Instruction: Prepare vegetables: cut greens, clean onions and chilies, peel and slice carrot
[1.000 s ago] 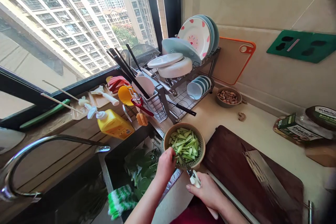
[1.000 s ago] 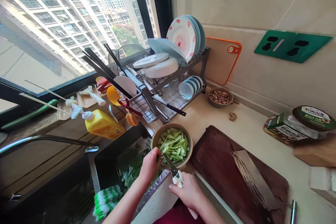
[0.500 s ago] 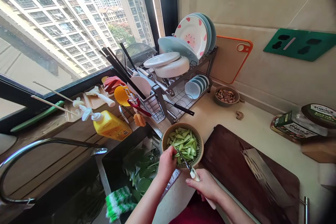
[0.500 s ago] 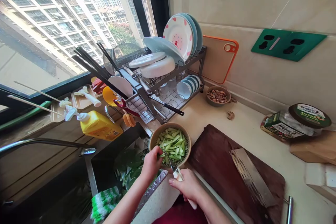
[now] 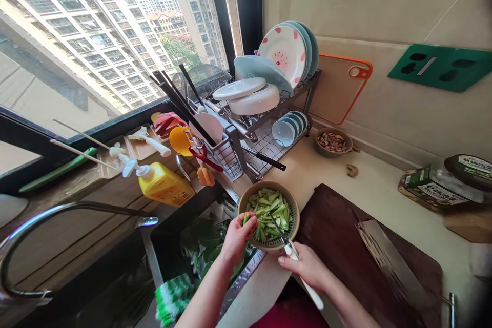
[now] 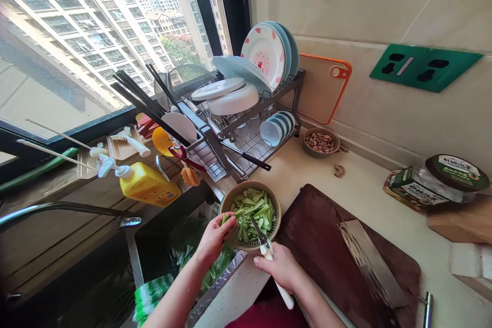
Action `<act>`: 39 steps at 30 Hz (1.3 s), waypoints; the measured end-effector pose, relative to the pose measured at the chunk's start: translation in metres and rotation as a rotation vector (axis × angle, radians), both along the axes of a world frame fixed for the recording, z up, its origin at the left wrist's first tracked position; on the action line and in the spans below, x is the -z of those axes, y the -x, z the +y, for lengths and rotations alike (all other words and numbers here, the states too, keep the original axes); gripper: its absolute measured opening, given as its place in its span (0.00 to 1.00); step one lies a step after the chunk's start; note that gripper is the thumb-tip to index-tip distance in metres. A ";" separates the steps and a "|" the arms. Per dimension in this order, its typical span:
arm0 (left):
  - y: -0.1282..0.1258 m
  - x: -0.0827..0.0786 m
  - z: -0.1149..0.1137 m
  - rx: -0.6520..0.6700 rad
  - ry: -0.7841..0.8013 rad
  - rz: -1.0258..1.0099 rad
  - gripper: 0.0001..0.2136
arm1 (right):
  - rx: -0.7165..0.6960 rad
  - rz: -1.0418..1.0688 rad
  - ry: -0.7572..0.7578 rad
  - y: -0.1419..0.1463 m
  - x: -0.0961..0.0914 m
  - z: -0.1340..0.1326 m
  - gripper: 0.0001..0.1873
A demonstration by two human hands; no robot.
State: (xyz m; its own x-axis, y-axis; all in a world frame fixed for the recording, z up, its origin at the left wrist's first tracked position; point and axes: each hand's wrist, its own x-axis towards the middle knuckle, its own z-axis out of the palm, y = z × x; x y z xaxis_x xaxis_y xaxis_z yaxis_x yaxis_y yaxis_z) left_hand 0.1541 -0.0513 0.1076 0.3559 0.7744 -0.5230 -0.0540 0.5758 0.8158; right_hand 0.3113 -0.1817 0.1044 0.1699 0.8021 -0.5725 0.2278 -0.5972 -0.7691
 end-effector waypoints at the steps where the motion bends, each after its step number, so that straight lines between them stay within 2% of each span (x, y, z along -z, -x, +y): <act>1: 0.000 -0.002 0.000 -0.018 0.074 -0.075 0.18 | -0.007 0.062 0.035 0.001 0.000 -0.001 0.15; 4: 0.000 -0.005 0.000 -0.052 0.271 -0.261 0.17 | -0.022 0.298 0.140 0.008 0.001 -0.002 0.18; 7: 0.000 -0.005 -0.003 -0.064 0.414 -0.358 0.15 | -0.012 0.431 0.172 0.016 0.001 -0.001 0.20; 10: 0.001 -0.002 -0.008 -0.048 0.472 -0.362 0.14 | -0.002 0.504 0.165 0.020 0.001 -0.001 0.22; 13: 0.002 0.001 -0.012 0.012 0.433 -0.335 0.15 | 0.011 0.465 0.168 0.020 0.000 -0.001 0.21; 16: 0.000 0.002 -0.015 0.075 0.267 -0.234 0.17 | 0.006 0.275 0.152 0.017 -0.004 -0.001 0.19; 21: -0.001 0.003 -0.012 0.129 -0.221 0.175 0.15 | -0.067 0.143 0.142 0.008 -0.010 0.000 0.14; 26: 0.013 -0.003 -0.003 0.369 -0.862 0.519 0.07 | -0.128 -0.051 0.054 0.000 -0.010 0.002 0.14; 28: 0.019 -0.006 0.000 0.468 -1.032 0.595 0.08 | -0.152 -0.076 0.046 -0.003 -0.011 0.002 0.13; 34: 0.024 -0.008 0.009 0.716 -1.355 0.664 0.10 | -0.191 0.111 0.157 -0.009 -0.016 0.007 0.14; 39: 0.022 -0.007 0.009 0.887 -1.441 0.680 0.12 | -0.193 0.141 0.181 -0.010 -0.016 0.012 0.14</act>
State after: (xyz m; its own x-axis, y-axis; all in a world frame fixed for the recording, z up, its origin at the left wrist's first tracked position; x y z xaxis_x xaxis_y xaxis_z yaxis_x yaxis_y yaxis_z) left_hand 0.1323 -0.0422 0.1143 0.9012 0.4232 0.0938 0.3573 -0.8477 0.3921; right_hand 0.3216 -0.1697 0.1207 -0.0677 0.6942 -0.7166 0.2490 -0.6838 -0.6859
